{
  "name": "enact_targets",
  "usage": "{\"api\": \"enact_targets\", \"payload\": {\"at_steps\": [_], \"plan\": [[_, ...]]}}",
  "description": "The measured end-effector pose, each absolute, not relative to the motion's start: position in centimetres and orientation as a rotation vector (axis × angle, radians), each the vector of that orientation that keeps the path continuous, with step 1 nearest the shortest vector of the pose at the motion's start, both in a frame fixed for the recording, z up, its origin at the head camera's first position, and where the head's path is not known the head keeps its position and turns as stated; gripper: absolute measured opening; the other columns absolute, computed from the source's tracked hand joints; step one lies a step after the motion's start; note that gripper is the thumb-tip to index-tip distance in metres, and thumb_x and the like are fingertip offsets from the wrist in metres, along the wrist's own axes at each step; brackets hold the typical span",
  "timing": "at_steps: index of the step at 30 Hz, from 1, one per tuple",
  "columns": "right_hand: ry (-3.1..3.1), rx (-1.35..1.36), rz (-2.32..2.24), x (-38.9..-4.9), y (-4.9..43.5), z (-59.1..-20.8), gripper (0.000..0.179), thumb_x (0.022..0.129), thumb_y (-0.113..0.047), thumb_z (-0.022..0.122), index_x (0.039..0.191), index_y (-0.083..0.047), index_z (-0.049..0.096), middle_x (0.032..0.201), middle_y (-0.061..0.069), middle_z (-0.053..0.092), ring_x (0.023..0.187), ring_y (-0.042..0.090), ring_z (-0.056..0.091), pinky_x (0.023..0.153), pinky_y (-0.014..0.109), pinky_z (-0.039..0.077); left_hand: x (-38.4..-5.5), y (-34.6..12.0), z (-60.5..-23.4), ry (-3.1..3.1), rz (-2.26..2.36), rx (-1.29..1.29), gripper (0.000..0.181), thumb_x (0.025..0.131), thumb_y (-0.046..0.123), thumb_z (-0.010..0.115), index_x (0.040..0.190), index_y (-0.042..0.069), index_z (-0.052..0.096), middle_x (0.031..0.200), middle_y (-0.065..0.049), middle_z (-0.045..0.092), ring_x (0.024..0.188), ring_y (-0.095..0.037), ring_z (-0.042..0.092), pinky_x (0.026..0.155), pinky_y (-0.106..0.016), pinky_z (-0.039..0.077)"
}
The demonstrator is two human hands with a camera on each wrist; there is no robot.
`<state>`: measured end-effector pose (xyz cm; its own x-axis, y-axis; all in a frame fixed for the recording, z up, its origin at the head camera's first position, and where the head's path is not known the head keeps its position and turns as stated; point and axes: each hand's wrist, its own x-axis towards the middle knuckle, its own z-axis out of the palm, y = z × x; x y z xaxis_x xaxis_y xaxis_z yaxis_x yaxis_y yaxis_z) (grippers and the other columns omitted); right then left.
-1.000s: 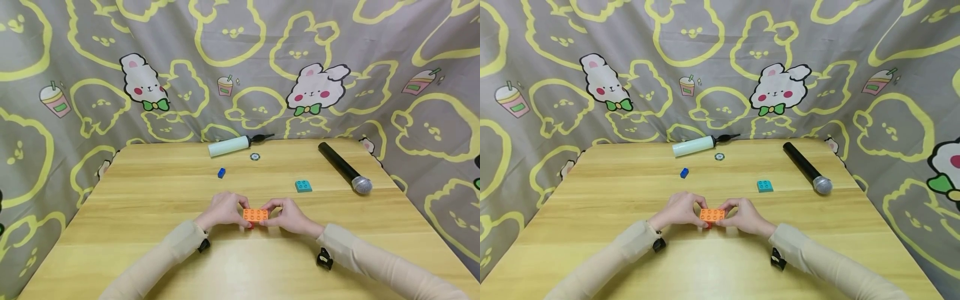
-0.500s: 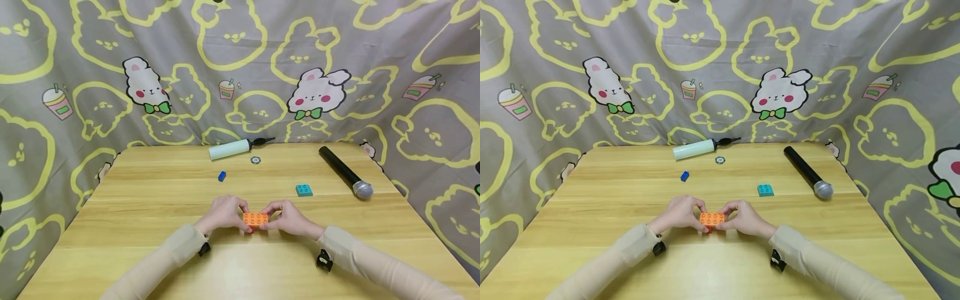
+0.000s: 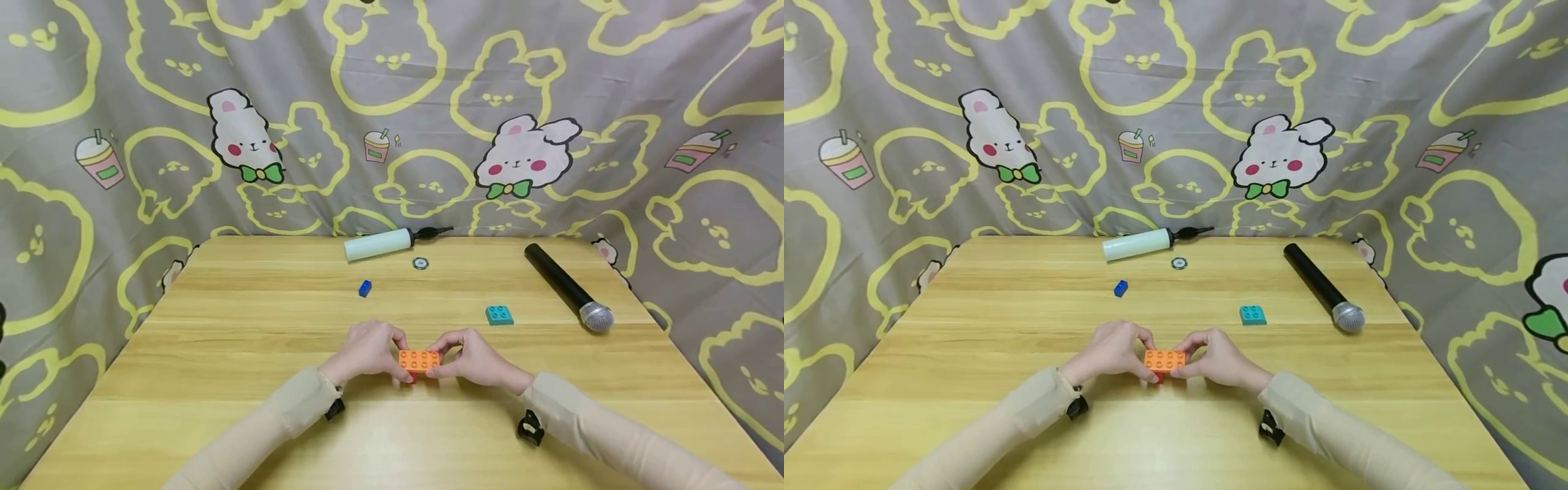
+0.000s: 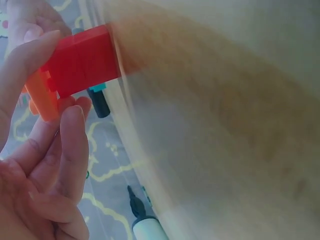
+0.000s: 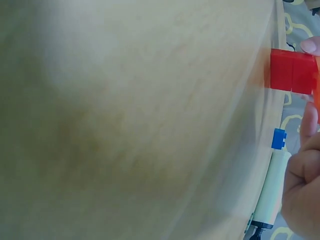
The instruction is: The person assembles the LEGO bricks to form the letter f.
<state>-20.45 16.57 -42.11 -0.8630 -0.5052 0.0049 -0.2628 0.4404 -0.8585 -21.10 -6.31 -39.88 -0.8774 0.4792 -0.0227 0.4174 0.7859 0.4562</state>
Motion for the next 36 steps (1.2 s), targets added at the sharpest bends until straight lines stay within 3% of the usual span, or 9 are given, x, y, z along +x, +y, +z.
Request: {"api": "enact_targets", "payload": {"at_steps": [4, 11, 19, 24, 30, 36], "plan": [[2.448, -0.64, -1.407, -20.2, 16.5, -42.3, 0.028, 0.072, -0.019, 0.084, 0.096, -0.009, 0.074, 0.086, 0.004, 0.069, 0.067, 0.011, 0.051, 0.048, 0.019, 0.038, -21.2, -6.3, -39.8, 2.831, 0.658, 0.714, 0.035, 0.053, 0.05, 0.088, 0.073, 0.031, 0.067, 0.059, 0.014, 0.05, 0.065, -0.01, 0.044, 0.058, -0.027, 0.032], [2.426, -0.622, -1.463, -19.9, 16.2, -42.3, 0.029, 0.072, -0.016, 0.084, 0.097, -0.008, 0.073, 0.085, 0.006, 0.067, 0.051, 0.004, 0.041, 0.043, 0.018, 0.032, -21.3, -6.3, -39.7, 2.83, 0.642, 0.72, 0.036, 0.052, 0.048, 0.089, 0.074, 0.031, 0.067, 0.061, 0.015, 0.051, 0.064, -0.009, 0.043, 0.058, -0.026, 0.032], [2.435, -0.618, -1.455, -19.2, 15.7, -41.5, 0.028, 0.073, -0.01, 0.082, 0.098, -0.003, 0.072, 0.087, 0.007, 0.068, 0.054, 0.006, 0.044, 0.043, 0.017, 0.032, -21.1, -6.5, -39.8, 2.823, 0.636, 0.707, 0.037, 0.054, 0.047, 0.089, 0.079, 0.03, 0.07, 0.064, 0.017, 0.055, 0.068, -0.01, 0.047, 0.065, -0.029, 0.034], [2.438, -0.602, -1.442, -18.5, 15.3, -40.0, 0.026, 0.073, -0.007, 0.081, 0.097, 0.0, 0.072, 0.085, 0.009, 0.068, 0.065, 0.014, 0.052, 0.046, 0.017, 0.036, -21.0, -6.5, -39.7, 2.825, 0.645, 0.7, 0.036, 0.054, 0.048, 0.089, 0.078, 0.029, 0.07, 0.063, 0.016, 0.054, 0.064, -0.009, 0.044, 0.062, -0.027, 0.032], [2.429, -0.58, -1.432, -19.0, 16.0, -41.9, 0.029, 0.073, -0.013, 0.083, 0.099, -0.005, 0.072, 0.087, 0.005, 0.068, 0.063, 0.01, 0.051, 0.046, 0.018, 0.037, -20.6, -6.3, -39.8, 2.825, 0.651, 0.699, 0.036, 0.054, 0.049, 0.089, 0.076, 0.029, 0.068, 0.058, 0.014, 0.05, 0.059, -0.007, 0.039, 0.056, -0.025, 0.031], [2.44, -0.622, -1.436, -19.7, 16.1, -42.5, 0.03, 0.072, -0.019, 0.084, 0.098, -0.007, 0.073, 0.089, 0.005, 0.07, 0.08, 0.014, 0.059, 0.058, 0.022, 0.048, -20.8, -6.5, -39.8, 2.846, 0.645, 0.704, 0.036, 0.054, 0.049, 0.089, 0.073, 0.029, 0.067, 0.055, 0.014, 0.048, 0.057, -0.006, 0.037, 0.054, -0.024, 0.029]]}}
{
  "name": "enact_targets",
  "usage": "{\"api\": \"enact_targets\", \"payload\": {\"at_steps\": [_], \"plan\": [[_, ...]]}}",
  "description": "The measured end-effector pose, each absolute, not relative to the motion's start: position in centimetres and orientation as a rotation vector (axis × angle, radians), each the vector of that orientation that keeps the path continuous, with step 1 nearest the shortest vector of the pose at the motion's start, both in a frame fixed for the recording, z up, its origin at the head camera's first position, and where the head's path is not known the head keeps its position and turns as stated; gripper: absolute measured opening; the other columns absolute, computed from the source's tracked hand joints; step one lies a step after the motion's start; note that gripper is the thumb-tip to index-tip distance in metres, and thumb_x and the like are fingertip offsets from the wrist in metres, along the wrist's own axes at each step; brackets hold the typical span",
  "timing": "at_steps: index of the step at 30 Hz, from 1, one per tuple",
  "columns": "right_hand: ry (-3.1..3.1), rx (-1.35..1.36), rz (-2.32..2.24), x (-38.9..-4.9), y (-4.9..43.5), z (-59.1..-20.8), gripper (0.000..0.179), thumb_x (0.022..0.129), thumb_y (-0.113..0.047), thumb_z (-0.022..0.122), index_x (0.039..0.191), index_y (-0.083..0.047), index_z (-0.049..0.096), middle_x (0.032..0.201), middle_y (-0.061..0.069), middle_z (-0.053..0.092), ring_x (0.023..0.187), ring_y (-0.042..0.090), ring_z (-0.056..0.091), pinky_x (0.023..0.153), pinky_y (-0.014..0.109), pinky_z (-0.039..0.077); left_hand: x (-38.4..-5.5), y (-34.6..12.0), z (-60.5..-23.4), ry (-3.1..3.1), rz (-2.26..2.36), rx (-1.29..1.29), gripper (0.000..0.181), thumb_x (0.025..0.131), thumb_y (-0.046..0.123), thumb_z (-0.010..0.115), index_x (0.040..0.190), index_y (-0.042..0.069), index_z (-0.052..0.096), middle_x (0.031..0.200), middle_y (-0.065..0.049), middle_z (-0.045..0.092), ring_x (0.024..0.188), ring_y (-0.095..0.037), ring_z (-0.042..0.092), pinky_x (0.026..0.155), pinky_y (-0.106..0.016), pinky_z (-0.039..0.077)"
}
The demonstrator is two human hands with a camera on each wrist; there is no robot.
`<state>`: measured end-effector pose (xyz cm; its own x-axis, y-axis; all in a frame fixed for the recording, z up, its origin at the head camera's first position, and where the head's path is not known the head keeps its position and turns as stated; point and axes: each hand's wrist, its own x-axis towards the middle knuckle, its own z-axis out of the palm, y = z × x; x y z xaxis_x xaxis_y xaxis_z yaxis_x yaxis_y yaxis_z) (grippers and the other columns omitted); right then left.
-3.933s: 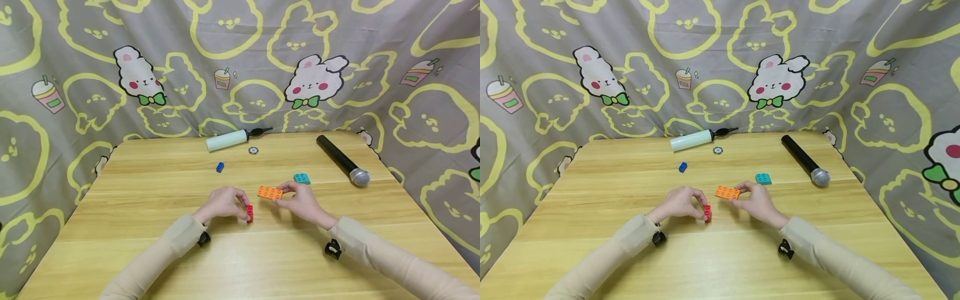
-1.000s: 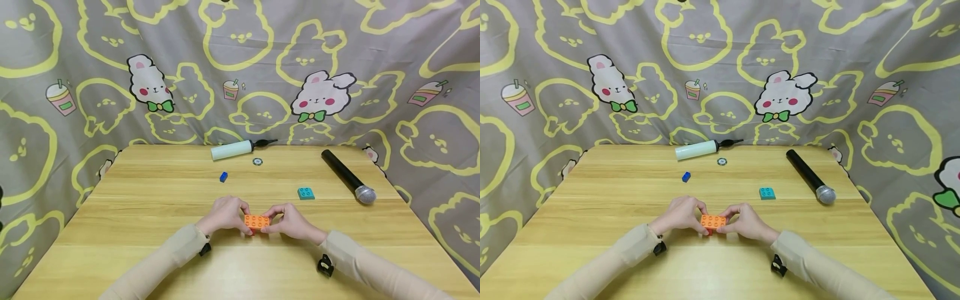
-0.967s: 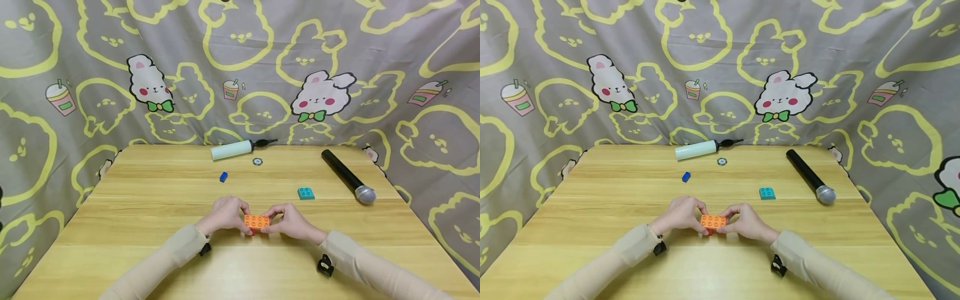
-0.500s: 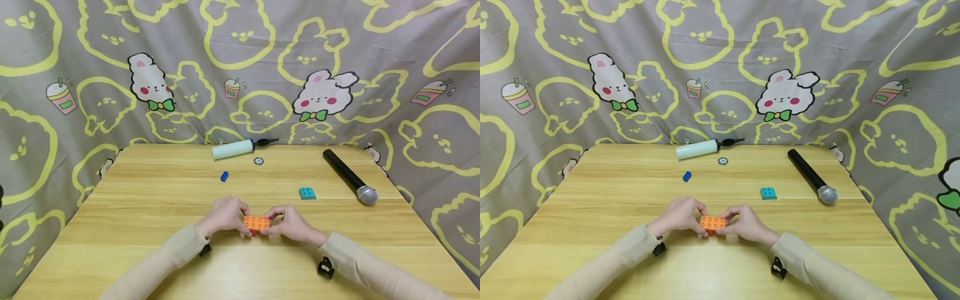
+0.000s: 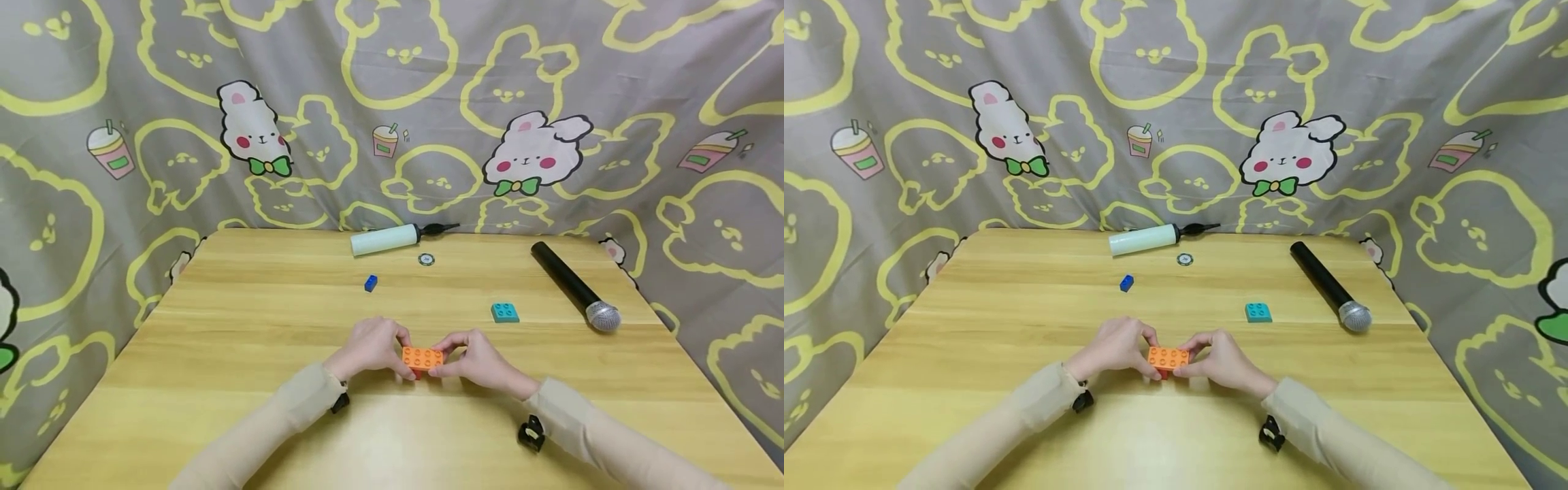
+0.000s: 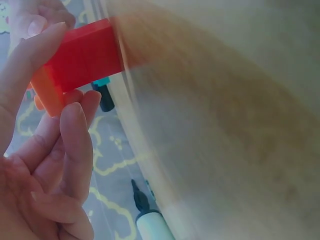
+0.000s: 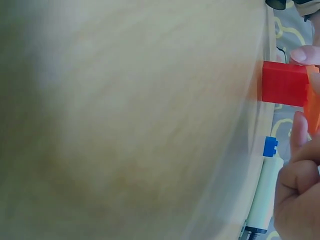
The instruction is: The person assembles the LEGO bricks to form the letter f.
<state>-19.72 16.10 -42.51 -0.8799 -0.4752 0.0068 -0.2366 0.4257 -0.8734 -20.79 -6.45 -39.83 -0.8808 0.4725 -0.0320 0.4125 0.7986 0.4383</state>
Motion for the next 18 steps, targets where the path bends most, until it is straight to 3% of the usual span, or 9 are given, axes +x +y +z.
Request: {"api": "enact_targets", "payload": {"at_steps": [9, 14, 18], "plan": [[2.475, -0.653, -1.361, -19.8, 16.0, -41.9, 0.029, 0.073, -0.022, 0.083, 0.097, -0.009, 0.073, 0.09, 0.002, 0.072, 0.083, 0.015, 0.06, 0.065, 0.024, 0.049, -20.7, -6.5, -39.5, 2.883, 0.563, 0.74, 0.036, 0.055, 0.052, 0.087, 0.073, 0.029, 0.067, 0.058, 0.015, 0.05, 0.057, -0.005, 0.037, 0.054, -0.024, 0.029], [2.491, -0.658, -1.341, -19.8, 16.0, -42.0, 0.029, 0.073, -0.022, 0.083, 0.097, -0.009, 0.074, 0.089, 0.001, 0.072, 0.083, 0.014, 0.06, 0.065, 0.024, 0.05, -20.4, -6.5, -39.3, 2.899, 0.523, 0.818, 0.043, 0.056, 0.056, 0.086, 0.088, 0.03, 0.073, 0.076, 0.018, 0.066, 0.057, -0.004, 0.037, 0.053, -0.024, 0.027], [2.491, -0.672, -1.349, -19.8, 16.0, -42.0, 0.028, 0.073, -0.022, 0.083, 0.096, -0.009, 0.074, 0.087, 0.001, 0.071, 0.082, 0.014, 0.06, 0.065, 0.024, 0.05, -20.1, -6.3, -38.7, 2.902, 0.542, 0.848, 0.042, 0.06, 0.054, 0.084, 0.093, 0.031, 0.074, 0.077, 0.014, 0.067, 0.056, -0.005, 0.037, 0.049, -0.023, 0.026]]}}
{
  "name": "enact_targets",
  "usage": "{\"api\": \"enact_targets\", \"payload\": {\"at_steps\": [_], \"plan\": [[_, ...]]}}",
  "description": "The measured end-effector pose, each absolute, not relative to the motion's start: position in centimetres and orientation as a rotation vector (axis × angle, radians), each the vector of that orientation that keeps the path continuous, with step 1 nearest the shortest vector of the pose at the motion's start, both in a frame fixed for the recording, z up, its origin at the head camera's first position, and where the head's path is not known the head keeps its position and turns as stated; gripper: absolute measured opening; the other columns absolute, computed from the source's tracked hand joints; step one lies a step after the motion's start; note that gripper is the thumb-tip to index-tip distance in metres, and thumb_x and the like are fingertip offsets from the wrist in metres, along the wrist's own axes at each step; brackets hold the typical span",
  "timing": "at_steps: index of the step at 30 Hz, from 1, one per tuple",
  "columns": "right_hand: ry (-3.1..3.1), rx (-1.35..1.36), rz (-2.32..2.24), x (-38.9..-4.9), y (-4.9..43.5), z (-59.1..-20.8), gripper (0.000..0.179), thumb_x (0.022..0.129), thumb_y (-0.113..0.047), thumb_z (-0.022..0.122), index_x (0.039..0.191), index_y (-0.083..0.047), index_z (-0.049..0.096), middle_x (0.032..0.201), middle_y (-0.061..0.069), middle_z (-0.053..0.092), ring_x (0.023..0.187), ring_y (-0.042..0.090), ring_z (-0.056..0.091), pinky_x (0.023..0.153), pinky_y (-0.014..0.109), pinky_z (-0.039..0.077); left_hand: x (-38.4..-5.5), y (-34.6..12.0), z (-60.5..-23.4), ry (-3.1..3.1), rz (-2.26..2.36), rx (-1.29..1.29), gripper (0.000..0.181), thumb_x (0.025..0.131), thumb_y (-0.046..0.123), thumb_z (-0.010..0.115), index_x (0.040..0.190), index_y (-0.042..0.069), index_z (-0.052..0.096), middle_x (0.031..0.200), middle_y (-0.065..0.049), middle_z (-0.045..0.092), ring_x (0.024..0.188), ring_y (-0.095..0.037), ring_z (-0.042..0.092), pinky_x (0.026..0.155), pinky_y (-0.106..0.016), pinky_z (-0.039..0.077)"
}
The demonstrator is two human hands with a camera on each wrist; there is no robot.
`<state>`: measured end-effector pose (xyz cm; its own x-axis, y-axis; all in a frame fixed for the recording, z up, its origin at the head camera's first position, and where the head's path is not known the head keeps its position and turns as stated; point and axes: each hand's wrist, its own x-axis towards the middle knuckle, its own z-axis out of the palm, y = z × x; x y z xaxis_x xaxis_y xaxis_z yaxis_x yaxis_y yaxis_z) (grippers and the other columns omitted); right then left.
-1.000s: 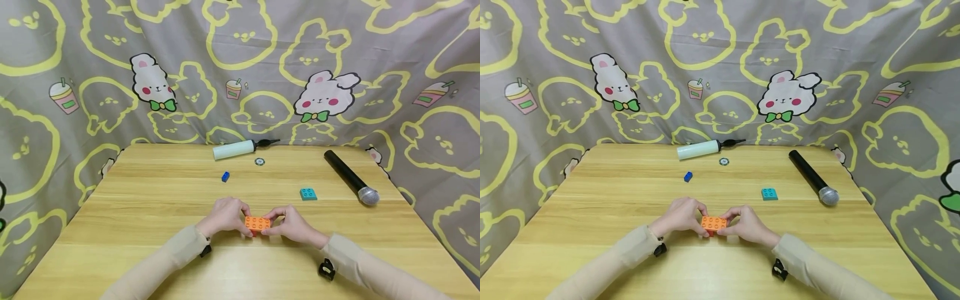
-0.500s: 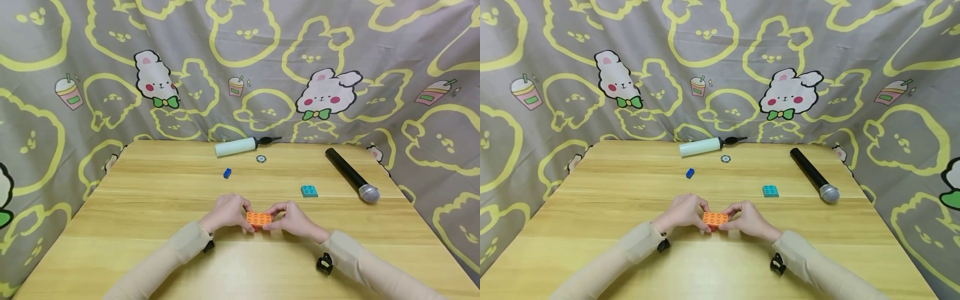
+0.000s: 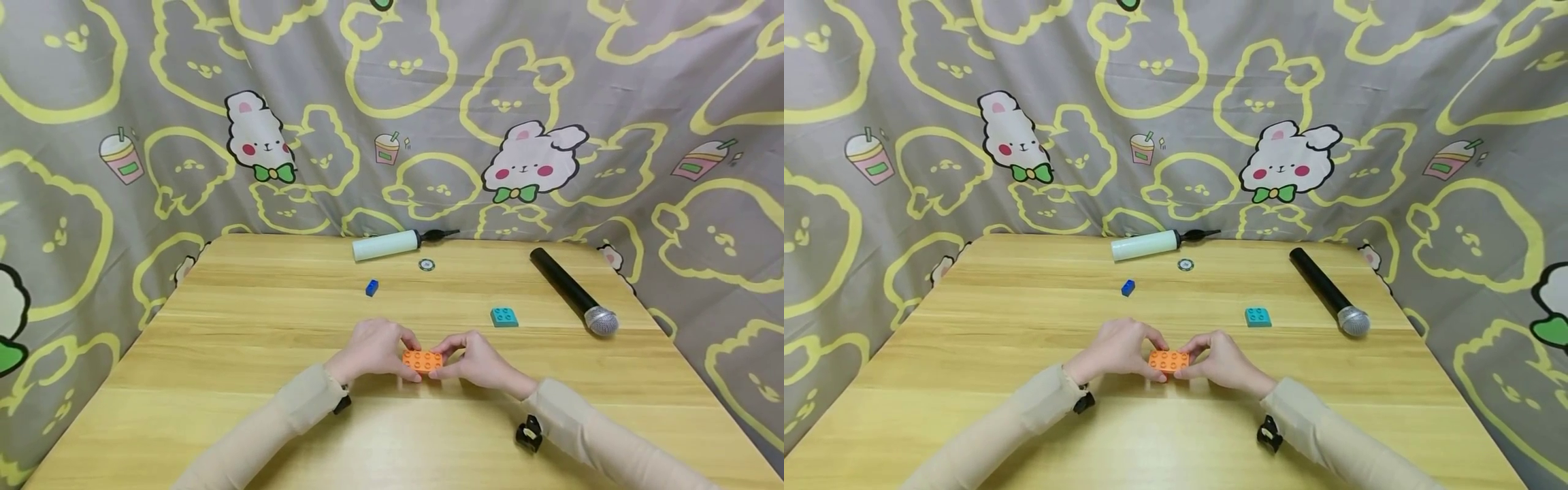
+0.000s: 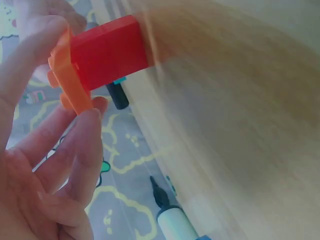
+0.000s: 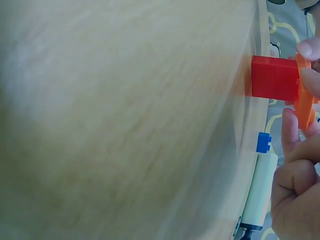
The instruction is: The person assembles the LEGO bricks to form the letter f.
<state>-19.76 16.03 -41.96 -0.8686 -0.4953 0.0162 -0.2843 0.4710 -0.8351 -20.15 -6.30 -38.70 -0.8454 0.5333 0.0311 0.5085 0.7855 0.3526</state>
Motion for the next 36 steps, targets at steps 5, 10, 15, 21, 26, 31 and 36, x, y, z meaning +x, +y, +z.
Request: {"api": "enact_targets", "payload": {"at_steps": [5, 10, 15, 21, 26, 31, 36], "plan": [[2.477, -0.686, -1.371, -19.8, 15.9, -41.8, 0.029, 0.073, -0.022, 0.083, 0.097, -0.009, 0.074, 0.085, 0.0, 0.071, 0.08, 0.013, 0.06, 0.064, 0.024, 0.05, -20.0, -6.1, -38.3, 2.921, 0.558, 0.843, 0.033, 0.062, 0.05, 0.085, 0.086, 0.03, 0.075, 0.073, 0.015, 0.064, 0.057, -0.005, 0.039, 0.048, -0.023, 0.026], [2.482, -0.691, -1.374, -19.8, 15.9, -41.6, 0.03, 0.072, -0.023, 0.083, 0.097, -0.008, 0.073, 0.088, 0.001, 0.072, 0.082, 0.013, 0.062, 0.066, 0.024, 0.051, -19.9, -6.1, -38.3, 2.938, 0.592, 0.796, 0.036, 0.06, 0.05, 0.086, 0.087, 0.029, 0.076, 0.078, 0.014, 0.067, 0.054, -0.005, 0.037, 0.047, -0.023, 0.026], [2.554, -0.689, -1.306, -19.6, 15.8, -41.2, 0.03, 0.072, -0.024, 0.084, 0.097, -0.011, 0.073, 0.082, -0.002, 0.07, 0.079, 0.014, 0.061, 0.065, 0.024, 0.046, -19.8, -6.1, -38.3, 2.929, 0.645, 0.746, 0.037, 0.059, 0.05, 0.086, 0.087, 0.029, 0.076, 0.079, 0.014, 0.068, 0.053, -0.006, 0.035, 0.048, -0.024, 0.027], [2.638, -0.705, -1.17, -19.0, 15.4, -40.3, 0.03, 0.071, -0.024, 0.083, 0.097, -0.011, 0.072, 0.074, -0.005, 0.067, 0.07, 0.01, 0.057, 0.055, 0.022, 0.04, -19.5, -6.0, -38.5, 2.918, 0.628, 0.705, 0.036, 0.059, 0.051, 0.086, 0.087, 0.03, 0.076, 0.074, 0.018, 0.064, 0.057, -0.005, 0.04, 0.052, -0.025, 0.031], [2.615, -0.65, -1.194, -19.0, 15.6, -40.4, 0.031, 0.07, -0.022, 0.084, 0.096, -0.01, 0.071, 0.075, -0.002, 0.067, 0.07, 0.011, 0.057, 0.058, 0.023, 0.041, -19.6, -5.7, -38.6, 2.905, 0.622, 0.702, 0.036, 0.059, 0.051, 0.086, 0.087, 0.03, 0.076, 0.068, 0.019, 0.06, 0.057, -0.005, 0.04, 0.052, -0.025, 0.031], [2.545, -0.591, -1.293, -18.9, 15.7, -40.8, 0.033, 0.071, -0.021, 0.084, 0.098, -0.007, 0.071, 0.08, 0.002, 0.068, 0.072, 0.012, 0.061, 0.061, 0.024, 0.045, -19.5, -5.6, -38.6, 2.92, 0.597, 0.718, 0.035, 0.059, 0.051, 0.086, 0.087, 0.03, 0.076, 0.077, 0.017, 0.066, 0.058, -0.005, 0.041, 0.051, -0.025, 0.031], [2.483, -0.574, -1.368, -19.1, 15.7, -41.2, 0.034, 0.072, -0.019, 0.083, 0.099, -0.004, 0.07, 0.082, 0.005, 0.069, 0.072, 0.013, 0.062, 0.059, 0.023, 0.046, -19.7, -6.0, -38.2, 2.927, 0.581, 0.795, 0.041, 0.06, 0.055, 0.084, 0.092, 0.03, 0.075, 0.084, 0.017, 0.07, 0.057, -0.002, 0.04, 0.047, -0.023, 0.028]]}}
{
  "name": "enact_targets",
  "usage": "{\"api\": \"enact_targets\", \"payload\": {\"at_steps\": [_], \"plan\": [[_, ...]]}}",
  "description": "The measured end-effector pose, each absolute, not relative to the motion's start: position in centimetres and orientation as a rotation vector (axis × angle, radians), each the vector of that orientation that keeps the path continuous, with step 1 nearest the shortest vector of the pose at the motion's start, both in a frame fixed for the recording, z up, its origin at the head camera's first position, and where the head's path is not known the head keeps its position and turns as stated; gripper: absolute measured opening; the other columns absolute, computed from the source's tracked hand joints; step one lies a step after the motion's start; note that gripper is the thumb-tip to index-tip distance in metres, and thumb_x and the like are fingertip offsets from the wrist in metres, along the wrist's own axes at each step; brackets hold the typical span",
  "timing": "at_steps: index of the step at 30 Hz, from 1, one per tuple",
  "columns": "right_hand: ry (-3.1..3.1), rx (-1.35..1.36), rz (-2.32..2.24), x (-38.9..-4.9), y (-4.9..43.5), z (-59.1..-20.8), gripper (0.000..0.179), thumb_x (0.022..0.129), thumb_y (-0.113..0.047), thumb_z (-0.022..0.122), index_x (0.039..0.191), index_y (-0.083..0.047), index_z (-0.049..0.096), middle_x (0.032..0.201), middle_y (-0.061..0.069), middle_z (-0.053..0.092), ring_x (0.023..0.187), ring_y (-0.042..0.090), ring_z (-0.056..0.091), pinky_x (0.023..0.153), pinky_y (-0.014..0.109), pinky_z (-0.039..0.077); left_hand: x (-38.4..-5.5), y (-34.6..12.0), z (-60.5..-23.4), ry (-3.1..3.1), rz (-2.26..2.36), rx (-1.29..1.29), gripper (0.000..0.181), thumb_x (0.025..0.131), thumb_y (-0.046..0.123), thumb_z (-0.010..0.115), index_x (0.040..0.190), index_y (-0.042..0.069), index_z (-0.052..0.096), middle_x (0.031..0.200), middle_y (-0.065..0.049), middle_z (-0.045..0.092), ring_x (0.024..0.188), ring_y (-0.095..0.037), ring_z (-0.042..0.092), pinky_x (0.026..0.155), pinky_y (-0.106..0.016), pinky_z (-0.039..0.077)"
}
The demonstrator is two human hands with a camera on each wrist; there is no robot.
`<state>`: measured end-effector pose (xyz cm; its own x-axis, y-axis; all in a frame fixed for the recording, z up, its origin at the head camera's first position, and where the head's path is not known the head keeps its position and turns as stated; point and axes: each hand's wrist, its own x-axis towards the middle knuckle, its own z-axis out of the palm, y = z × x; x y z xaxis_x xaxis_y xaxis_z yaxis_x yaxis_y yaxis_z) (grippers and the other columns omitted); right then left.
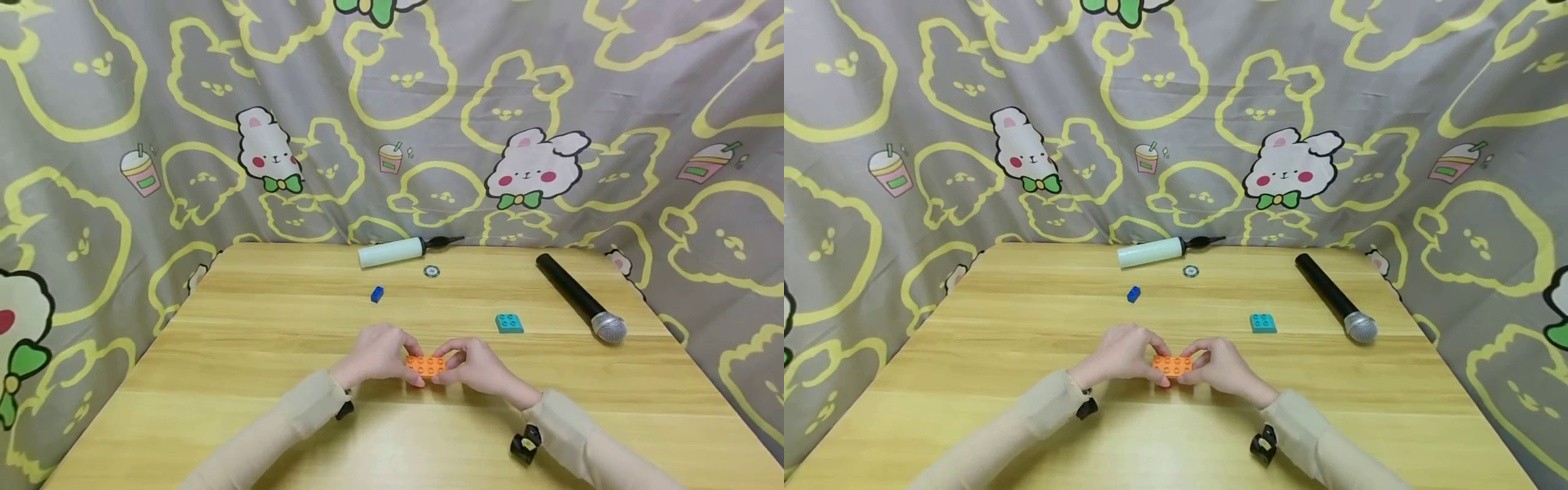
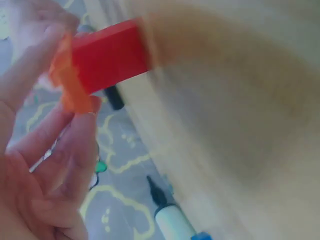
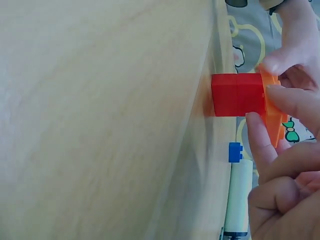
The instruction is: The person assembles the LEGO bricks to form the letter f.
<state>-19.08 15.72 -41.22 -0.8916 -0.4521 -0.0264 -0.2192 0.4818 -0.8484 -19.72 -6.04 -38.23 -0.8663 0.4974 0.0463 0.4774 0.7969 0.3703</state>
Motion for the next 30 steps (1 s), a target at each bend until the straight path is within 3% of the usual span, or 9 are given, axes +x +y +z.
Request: {"api": "enact_targets", "payload": {"at_steps": [7, 14, 21, 24, 27, 30], "plan": [[2.429, -0.563, -1.402, -19.1, 15.9, -41.3, 0.035, 0.072, -0.018, 0.083, 0.1, -0.003, 0.069, 0.081, 0.005, 0.069, 0.071, 0.014, 0.061, 0.056, 0.024, 0.045, -22.5, -8.7, -35.9, 2.925, 0.925, 0.882, 0.048, 0.062, 0.052, 0.084, 0.103, 0.03, 0.073, 0.095, 0.015, 0.072, 0.051, -0.003, 0.048, 0.044, -0.022, 0.032], [2.421, -0.528, -1.426, -19.2, 15.8, -41.2, 0.034, 0.071, -0.016, 0.083, 0.101, -0.004, 0.07, 0.081, 0.005, 0.067, 0.073, 0.014, 0.059, 0.057, 0.022, 0.044, -27.2, -12.1, -34.3, 2.662, 1.454, 0.894, 0.036, 0.075, 0.025, 0.082, 0.108, 0.015, 0.072, 0.11, -0.004, 0.07, 0.057, -0.018, 0.057, 0.055, -0.027, 0.046], [2.43, -0.514, -1.437, -19.2, 15.8, -41.3, 0.034, 0.072, -0.016, 0.083, 0.101, -0.005, 0.07, 0.081, 0.004, 0.067, 0.074, 0.014, 0.058, 0.061, 0.023, 0.044, -30.8, -13.4, -35.6, 2.538, 1.626, 0.761, 0.033, 0.079, 0.017, 0.079, 0.108, 0.007, 0.069, 0.118, -0.021, 0.062, 0.049, -0.012, 0.045, 0.059, -0.032, 0.046], [2.433, -0.507, -1.437, -19.1, 15.8, -41.5, 0.034, 0.072, -0.016, 0.083, 0.101, -0.005, 0.07, 0.081, 0.003, 0.066, 0.074, 0.014, 0.058, 0.062, 0.024, 0.045, -31.9, -13.6, -36.9, 2.541, 1.626, 0.685, 0.034, 0.079, 0.02, 0.079, 0.109, 0.009, 0.068, 0.12, -0.019, 0.061, 0.06, -0.014, 0.052, 0.065, -0.041, 0.049], [2.42, -0.507, -1.447, -19.1, 15.9, -41.5, 0.034, 0.072, -0.016, 0.083, 0.1, -0.005, 0.07, 0.081, 0.003, 0.066, 0.074, 0.015, 0.058, 0.062, 0.024, 0.044, -32.6, -13.7, -38.2, 2.551, 1.603, 0.615, 0.036, 0.079, 0.022, 0.079, 0.111, 0.011, 0.066, 0.121, -0.015, 0.061, 0.089, -0.021, 0.059, 0.077, -0.047, 0.048], [2.403, -0.519, -1.459, -19.0, 15.9, -41.5, 0.034, 0.071, -0.016, 0.083, 0.1, -0.004, 0.07, 0.08, 0.003, 0.067, 0.072, 0.015, 0.059, 0.061, 0.023, 0.044, -32.9, -13.6, -39.4, 2.549, 1.546, 0.574, 0.042, 0.079, 0.02, 0.078, 0.116, 0.008, 0.062, 0.124, -0.013, 0.059, 0.112, -0.03, 0.055, 0.088, -0.046, 0.045]]}}
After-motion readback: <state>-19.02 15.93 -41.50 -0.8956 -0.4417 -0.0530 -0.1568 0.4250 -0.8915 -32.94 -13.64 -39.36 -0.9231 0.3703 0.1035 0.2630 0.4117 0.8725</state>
